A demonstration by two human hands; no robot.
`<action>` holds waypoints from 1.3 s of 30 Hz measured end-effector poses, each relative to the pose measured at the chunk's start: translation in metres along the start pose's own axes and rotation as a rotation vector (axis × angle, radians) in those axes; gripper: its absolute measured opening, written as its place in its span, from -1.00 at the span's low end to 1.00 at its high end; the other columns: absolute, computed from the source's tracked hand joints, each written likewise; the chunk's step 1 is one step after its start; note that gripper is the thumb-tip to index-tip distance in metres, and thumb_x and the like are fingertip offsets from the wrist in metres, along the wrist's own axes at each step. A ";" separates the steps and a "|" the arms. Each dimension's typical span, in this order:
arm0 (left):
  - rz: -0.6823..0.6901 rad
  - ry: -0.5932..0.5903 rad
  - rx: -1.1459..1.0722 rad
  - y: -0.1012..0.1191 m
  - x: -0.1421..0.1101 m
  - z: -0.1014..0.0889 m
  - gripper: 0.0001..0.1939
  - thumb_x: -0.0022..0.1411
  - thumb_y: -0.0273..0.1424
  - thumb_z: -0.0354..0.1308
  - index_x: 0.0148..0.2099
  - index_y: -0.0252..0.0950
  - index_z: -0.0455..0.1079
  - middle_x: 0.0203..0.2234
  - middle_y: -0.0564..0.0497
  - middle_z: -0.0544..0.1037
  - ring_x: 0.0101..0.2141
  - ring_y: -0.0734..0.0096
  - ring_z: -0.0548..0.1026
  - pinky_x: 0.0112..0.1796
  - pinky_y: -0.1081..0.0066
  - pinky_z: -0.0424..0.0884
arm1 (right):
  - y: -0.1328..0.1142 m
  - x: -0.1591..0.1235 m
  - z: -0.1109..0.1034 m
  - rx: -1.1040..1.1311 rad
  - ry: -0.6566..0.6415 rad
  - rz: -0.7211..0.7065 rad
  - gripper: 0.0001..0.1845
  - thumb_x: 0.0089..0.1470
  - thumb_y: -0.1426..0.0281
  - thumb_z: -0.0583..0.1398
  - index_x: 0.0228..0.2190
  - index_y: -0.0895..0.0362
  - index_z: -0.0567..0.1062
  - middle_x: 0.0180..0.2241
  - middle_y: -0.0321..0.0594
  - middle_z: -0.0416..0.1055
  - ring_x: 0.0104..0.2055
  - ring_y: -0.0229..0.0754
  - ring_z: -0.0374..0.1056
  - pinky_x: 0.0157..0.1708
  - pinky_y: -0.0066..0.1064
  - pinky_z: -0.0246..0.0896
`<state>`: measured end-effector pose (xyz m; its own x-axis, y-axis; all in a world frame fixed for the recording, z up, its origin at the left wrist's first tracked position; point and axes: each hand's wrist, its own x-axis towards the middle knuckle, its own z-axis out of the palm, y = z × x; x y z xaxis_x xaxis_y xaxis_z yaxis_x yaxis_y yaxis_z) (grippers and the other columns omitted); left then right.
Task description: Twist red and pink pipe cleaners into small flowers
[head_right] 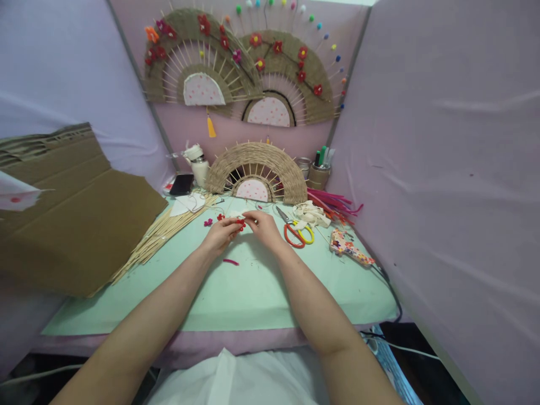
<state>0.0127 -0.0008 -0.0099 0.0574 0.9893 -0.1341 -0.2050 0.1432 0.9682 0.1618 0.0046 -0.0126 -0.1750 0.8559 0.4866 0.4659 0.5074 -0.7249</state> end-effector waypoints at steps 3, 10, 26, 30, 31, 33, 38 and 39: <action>-0.007 -0.027 -0.011 0.003 -0.002 0.000 -0.81 -0.22 -0.44 0.30 -0.45 -0.36 0.43 -0.59 0.03 0.47 -0.52 0.54 0.39 -0.43 0.50 0.28 | 0.001 0.000 0.000 -0.020 -0.050 -0.056 -0.80 0.04 0.42 0.12 -0.30 0.10 0.54 -0.29 -0.18 0.49 -0.24 -0.22 0.37 -0.20 -0.38 0.21; -0.077 -0.069 -0.101 0.006 -0.005 -0.002 -0.81 -0.16 -0.49 0.33 -0.44 -0.37 0.39 -0.55 0.00 0.49 -0.47 0.50 0.47 -0.32 0.43 0.41 | -0.002 -0.002 -0.002 -0.165 -0.089 -0.164 -0.83 0.06 0.46 0.13 -0.33 0.12 0.53 -0.36 -0.19 0.45 -0.30 -0.23 0.33 -0.24 -0.42 0.17; -0.063 -0.098 -0.026 0.007 -0.001 -0.012 -0.81 -0.25 -0.48 0.36 -0.47 -0.40 0.48 -0.56 -0.05 0.53 -0.48 0.45 0.49 -0.24 0.36 0.44 | -0.006 -0.002 -0.001 -0.250 -0.170 -0.167 -0.85 0.08 0.47 0.12 -0.36 0.11 0.51 -0.38 -0.21 0.45 -0.32 -0.24 0.31 -0.28 -0.44 0.14; -0.050 -0.089 -0.013 0.005 0.000 -0.012 -0.82 -0.24 -0.48 0.35 -0.48 -0.40 0.49 -0.56 -0.05 0.54 -0.47 0.43 0.49 -0.23 0.35 0.44 | -0.010 -0.002 0.000 -0.298 -0.188 -0.150 -0.83 0.09 0.47 0.10 -0.37 0.12 0.51 -0.37 -0.20 0.45 -0.30 -0.22 0.31 -0.27 -0.43 0.14; -0.049 -0.085 -0.007 0.005 -0.001 -0.011 -0.83 -0.24 -0.48 0.35 -0.48 -0.40 0.49 -0.56 -0.06 0.54 -0.47 0.44 0.49 -0.23 0.35 0.43 | -0.010 -0.003 0.001 -0.304 -0.189 -0.144 -0.83 0.09 0.48 0.10 -0.37 0.12 0.50 -0.37 -0.20 0.45 -0.30 -0.22 0.32 -0.27 -0.43 0.14; -0.048 -0.078 0.006 0.006 -0.001 -0.011 -0.83 -0.24 -0.48 0.35 -0.48 -0.41 0.49 -0.56 -0.05 0.53 -0.47 0.45 0.48 -0.22 0.35 0.43 | -0.011 -0.003 0.002 -0.299 -0.185 -0.134 -0.83 0.08 0.50 0.10 -0.38 0.12 0.50 -0.37 -0.20 0.45 -0.31 -0.22 0.32 -0.27 -0.43 0.14; 0.005 -0.039 0.039 0.009 0.000 -0.008 -0.79 -0.25 -0.48 0.35 -0.45 -0.41 0.49 -0.55 -0.04 0.53 -0.47 0.44 0.49 -0.22 0.35 0.41 | -0.007 -0.002 0.001 -0.152 -0.099 -0.071 -0.86 0.06 0.44 0.14 -0.36 0.11 0.51 -0.34 -0.20 0.47 -0.28 -0.22 0.34 -0.24 -0.43 0.15; 0.017 -0.024 0.043 0.009 0.000 -0.008 -0.78 -0.26 -0.48 0.34 -0.44 -0.41 0.48 -0.54 -0.05 0.54 -0.46 0.43 0.49 -0.21 0.34 0.41 | -0.007 -0.002 0.000 -0.129 -0.072 -0.038 -0.86 0.06 0.43 0.13 -0.36 0.12 0.51 -0.35 -0.21 0.48 -0.29 -0.22 0.34 -0.24 -0.43 0.15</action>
<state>0.0034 0.0004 -0.0028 0.0782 0.9905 -0.1128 -0.1636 0.1244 0.9787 0.1589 -0.0004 -0.0085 -0.2543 0.8434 0.4733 0.5648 0.5268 -0.6352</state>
